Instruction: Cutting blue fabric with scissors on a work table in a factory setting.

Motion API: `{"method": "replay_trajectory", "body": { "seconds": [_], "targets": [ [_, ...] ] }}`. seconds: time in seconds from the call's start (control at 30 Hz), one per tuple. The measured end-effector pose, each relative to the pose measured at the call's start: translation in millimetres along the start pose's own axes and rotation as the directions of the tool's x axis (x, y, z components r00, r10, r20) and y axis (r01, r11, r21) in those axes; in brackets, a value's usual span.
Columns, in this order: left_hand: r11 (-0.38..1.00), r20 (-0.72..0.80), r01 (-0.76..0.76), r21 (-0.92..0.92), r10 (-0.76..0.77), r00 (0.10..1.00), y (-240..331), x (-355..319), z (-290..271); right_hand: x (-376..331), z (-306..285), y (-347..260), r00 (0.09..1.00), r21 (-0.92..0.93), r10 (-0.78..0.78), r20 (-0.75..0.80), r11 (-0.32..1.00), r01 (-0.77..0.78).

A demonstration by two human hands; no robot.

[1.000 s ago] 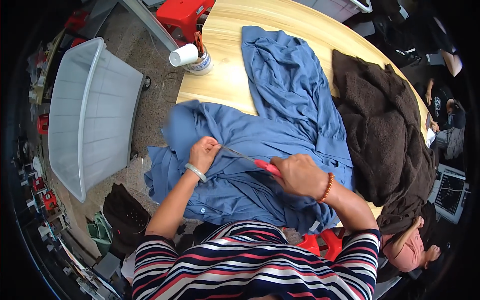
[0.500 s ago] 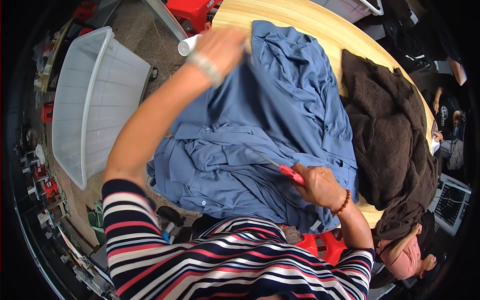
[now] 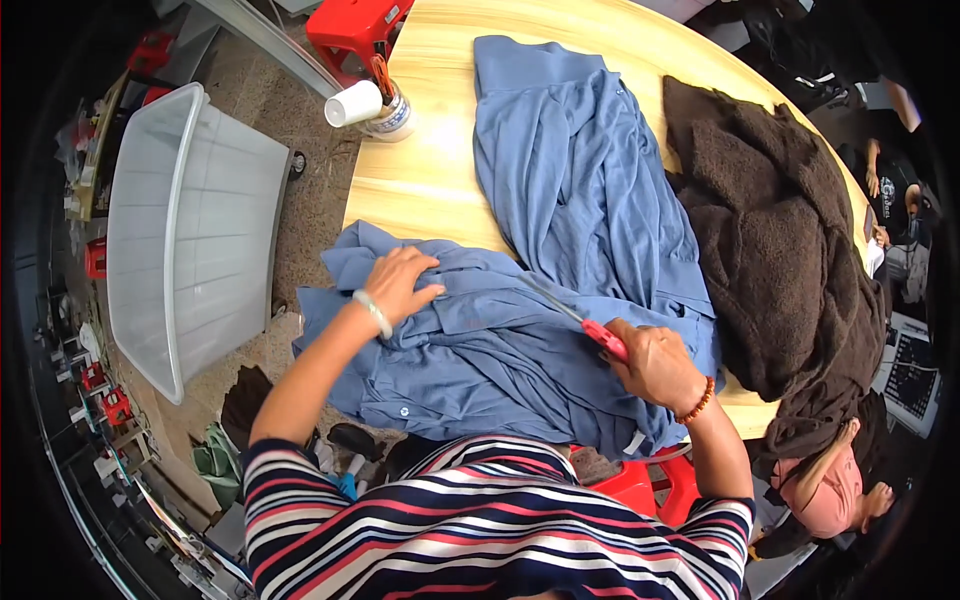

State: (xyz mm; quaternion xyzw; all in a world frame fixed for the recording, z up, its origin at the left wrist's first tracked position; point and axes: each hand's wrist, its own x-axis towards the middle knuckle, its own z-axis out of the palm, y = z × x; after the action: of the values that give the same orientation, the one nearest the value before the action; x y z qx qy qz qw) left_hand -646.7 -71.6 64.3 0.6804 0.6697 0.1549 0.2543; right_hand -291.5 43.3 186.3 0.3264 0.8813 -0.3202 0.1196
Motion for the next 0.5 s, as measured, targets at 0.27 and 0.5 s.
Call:
{"method": "replay_trajectory", "body": {
  "seconds": [0.27, 0.5],
  "targets": [
    [0.895, -0.021, 0.251, -0.369, -0.278, 0.960, 5, -13, 28, 34, -11, -50, 0.977, -0.126, -0.080, 0.196, 0.986, 0.106],
    [0.801, 0.175, 0.374, -0.467, -0.331, 0.927, 7, -29, 0, 45, -3, -52, 0.977, -0.013, -0.160, 0.140, 0.986, 0.163]
  ]
}}
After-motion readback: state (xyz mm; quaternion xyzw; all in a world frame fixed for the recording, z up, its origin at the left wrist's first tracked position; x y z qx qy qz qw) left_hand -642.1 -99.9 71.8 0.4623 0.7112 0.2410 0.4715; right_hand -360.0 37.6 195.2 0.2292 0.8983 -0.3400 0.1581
